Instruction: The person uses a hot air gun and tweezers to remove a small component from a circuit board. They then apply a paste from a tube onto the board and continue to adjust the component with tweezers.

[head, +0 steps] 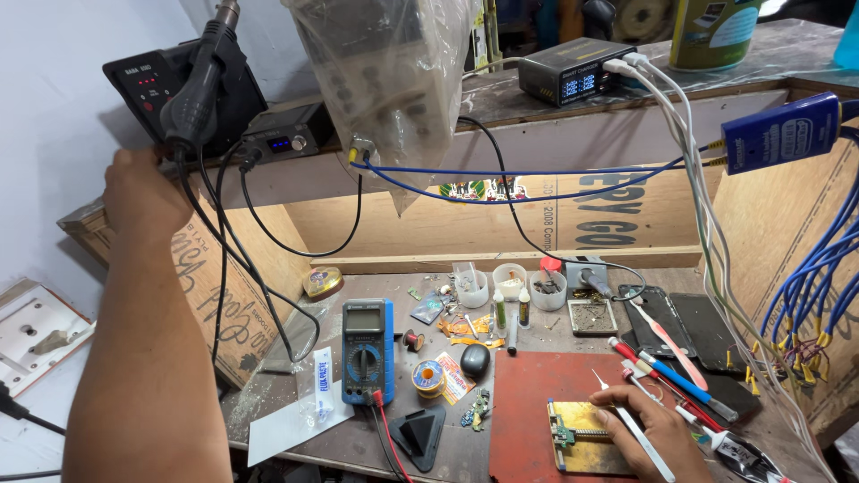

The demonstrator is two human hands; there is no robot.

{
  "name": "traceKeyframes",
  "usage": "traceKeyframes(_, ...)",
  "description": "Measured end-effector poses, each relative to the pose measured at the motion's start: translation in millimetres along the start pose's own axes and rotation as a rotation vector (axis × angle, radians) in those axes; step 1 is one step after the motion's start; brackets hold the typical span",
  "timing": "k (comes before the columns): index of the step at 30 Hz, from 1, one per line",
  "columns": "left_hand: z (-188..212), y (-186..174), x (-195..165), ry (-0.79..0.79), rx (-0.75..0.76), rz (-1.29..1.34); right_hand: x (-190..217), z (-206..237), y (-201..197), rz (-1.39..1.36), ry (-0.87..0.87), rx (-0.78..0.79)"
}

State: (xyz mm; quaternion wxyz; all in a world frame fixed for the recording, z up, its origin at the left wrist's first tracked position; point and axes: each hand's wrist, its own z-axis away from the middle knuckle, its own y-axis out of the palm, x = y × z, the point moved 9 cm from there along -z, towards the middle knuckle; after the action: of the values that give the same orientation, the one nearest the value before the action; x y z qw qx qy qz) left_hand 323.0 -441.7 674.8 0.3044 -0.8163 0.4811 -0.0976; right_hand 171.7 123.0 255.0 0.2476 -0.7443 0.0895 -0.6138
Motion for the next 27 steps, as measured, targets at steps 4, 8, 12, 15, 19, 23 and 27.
traceKeyframes(4, 22.6, -25.9, 1.9, 0.118, -0.286, 0.405, 7.8, 3.4, -4.4, -0.001, -0.042, -0.021)
traceKeyframes(8, 47.0, -35.6, 20.1, 0.087, -0.506, 0.807, 17.4, 9.2, -11.0, 0.019, -0.056, -0.025)
traceKeyframes(12, 85.7, -44.0, 33.0, 0.145, -0.738, 1.085, 35.0, 16.6, -17.1, 0.039, -0.155, -0.039)
traceKeyframes(15, 104.7, -52.3, 18.7, 0.154, -0.785, 1.157, 39.1, 21.1, -14.8, 0.014, -0.145, -0.02)
traceKeyframes(19, 87.1, -64.8, -21.7, 0.128, -0.626, 1.25, 37.5, 21.8, -15.6, 0.018, -0.108, -0.032)
traceKeyframes(23, 74.2, -57.3, -16.7, -0.161, -0.511, 1.33, 32.1, 18.9, -12.9, -0.014, -0.112, -0.047)
traceKeyframes(27, 73.0, -57.3, 0.9, -0.02, -0.599, 1.277, 17.3, 13.4, -9.4, 0.013, -0.057, -0.043)
